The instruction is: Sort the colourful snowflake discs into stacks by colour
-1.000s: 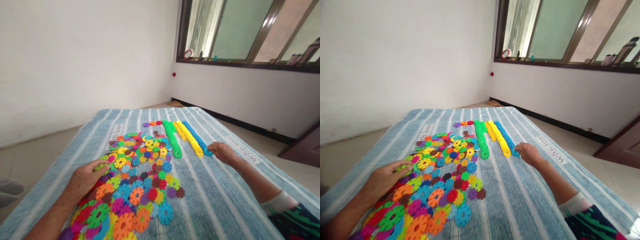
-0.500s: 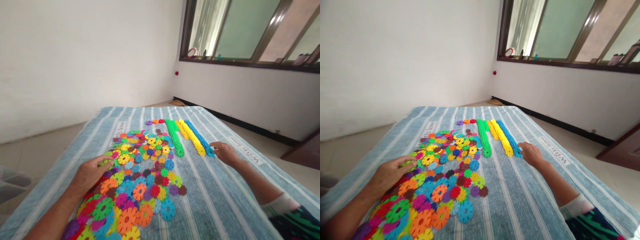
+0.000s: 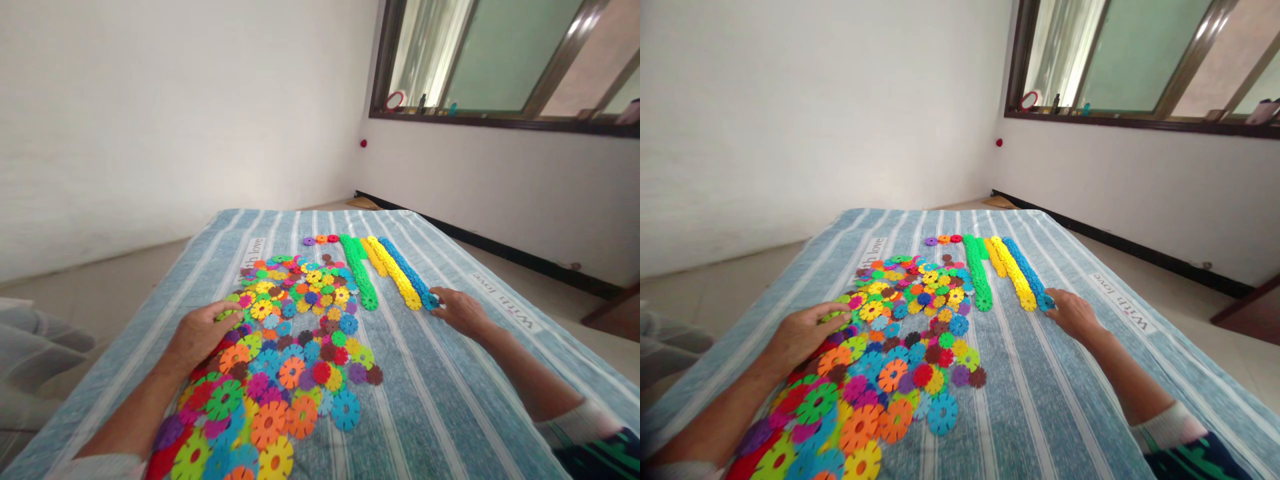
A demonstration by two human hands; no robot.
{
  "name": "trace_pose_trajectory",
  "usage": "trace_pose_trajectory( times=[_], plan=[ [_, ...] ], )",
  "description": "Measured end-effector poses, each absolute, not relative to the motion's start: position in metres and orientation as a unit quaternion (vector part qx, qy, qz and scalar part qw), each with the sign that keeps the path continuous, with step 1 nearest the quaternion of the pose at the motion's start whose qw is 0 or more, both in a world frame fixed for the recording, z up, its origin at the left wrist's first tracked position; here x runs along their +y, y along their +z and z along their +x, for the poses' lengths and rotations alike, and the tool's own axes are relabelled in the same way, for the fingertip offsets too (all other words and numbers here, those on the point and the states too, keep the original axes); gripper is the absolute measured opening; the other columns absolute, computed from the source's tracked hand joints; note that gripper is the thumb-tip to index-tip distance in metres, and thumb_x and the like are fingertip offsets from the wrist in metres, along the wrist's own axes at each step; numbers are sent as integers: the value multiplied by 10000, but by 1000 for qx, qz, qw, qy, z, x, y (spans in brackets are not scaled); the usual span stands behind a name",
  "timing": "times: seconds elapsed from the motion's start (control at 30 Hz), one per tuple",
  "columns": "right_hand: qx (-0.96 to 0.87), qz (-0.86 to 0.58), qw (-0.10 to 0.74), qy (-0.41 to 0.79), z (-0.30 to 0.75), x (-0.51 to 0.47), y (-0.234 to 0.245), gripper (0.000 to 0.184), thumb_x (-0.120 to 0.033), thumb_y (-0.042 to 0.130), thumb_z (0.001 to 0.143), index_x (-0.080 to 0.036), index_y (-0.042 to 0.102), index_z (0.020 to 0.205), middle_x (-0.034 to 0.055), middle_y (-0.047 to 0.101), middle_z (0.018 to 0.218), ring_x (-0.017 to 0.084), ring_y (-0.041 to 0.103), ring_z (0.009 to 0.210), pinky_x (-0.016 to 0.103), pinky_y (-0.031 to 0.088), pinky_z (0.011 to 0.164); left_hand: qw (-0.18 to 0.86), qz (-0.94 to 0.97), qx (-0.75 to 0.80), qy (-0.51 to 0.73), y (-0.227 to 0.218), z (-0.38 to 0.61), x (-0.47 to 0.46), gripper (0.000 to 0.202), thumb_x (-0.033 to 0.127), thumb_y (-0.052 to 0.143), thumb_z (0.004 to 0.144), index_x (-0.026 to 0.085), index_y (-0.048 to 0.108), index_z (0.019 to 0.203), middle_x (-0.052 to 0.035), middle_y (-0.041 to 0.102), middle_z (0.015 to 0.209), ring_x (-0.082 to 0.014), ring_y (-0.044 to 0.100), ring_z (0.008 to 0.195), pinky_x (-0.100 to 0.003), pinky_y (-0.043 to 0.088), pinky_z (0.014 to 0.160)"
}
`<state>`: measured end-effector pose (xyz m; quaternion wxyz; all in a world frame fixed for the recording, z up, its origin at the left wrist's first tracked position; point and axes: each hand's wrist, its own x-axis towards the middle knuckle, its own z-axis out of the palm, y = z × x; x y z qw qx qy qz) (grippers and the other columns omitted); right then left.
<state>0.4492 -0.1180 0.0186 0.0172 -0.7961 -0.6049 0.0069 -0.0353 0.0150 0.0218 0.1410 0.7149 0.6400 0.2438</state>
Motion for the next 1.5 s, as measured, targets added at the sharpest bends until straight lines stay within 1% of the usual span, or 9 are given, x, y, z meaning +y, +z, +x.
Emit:
trace_pose_trajectory(
  times=[0.1,0.27,0.5,0.67,0.73,0.83,0.97,1.37,1.5],
  plan=[
    [-611,-791,8,-22,446,-124,17,445,-245,568,838,-191,546,1279,113,657,1170,273,634,1027,356,477,818,158,711,644,233,21,-34,12,457,505,519,679,178,737,912,-1,725,724,-202,643,666,-253,483,634],
    [-643,-760,52,-77,417,-131,13,330,-294,531,864,-232,620,1175,94,657,1170,278,658,961,370,508,767,165,722,614,273,11,-37,10,421,485,522,690,199,742,906,-24,752,905,-215,668,799,-264,494,737],
    [-802,-561,193,67,308,-123,32,216,-274,498,899,-226,674,1015,62,695,937,183,653,818,273,487,716,167,739,593,274,4,-39,11,422,467,507,720,177,738,922,-47,752,893,-209,668,803,-287,490,779],
    [-867,-467,154,77,229,-105,43,163,-177,514,903,-188,674,880,55,634,881,170,587,849,272,446,755,164,747,582,277,7,-37,9,396,447,502,724,182,741,896,-39,750,875,-203,661,798,-279,485,768],
    [-877,-457,130,66,209,-96,41,142,-175,568,875,-196,681,959,70,622,961,202,564,955,312,436,826,168,748,580,276,8,-37,8,387,440,502,724,187,740,894,-32,749,873,-201,657,794,-279,484,766],
    [-878,-467,82,67,192,-85,36,228,-241,622,854,-212,669,1076,91,599,1059,250,519,1072,378,423,902,174,747,581,273,8,-37,8,403,446,497,724,179,740,903,-33,747,861,-200,653,767,-280,484,758],
    [-870,-489,28,62,182,-83,35,240,-341,602,872,-169,673,1023,112,596,1064,276,519,1075,414,446,895,173,741,585,281,7,-38,11,410,472,503,704,194,743,888,-26,750,877,-208,659,786,-274,484,762],
    [-875,-475,64,65,176,-75,25,167,-316,582,864,-179,678,865,80,604,990,231,543,1006,363,458,861,157,729,611,265,12,-39,14,422,499,504,673,216,749,868,-4,717,689,-205,639,661,-248,468,622],
    [-868,-484,70,92,175,-74,24,217,-385,630,836,-181,698,864,95,594,1042,243,536,1018,385,447,878,160,727,611,271,14,-37,13,406,497,511,664,223,746,850,3,719,687,-205,639,659,-247,470,622]
  ],
)
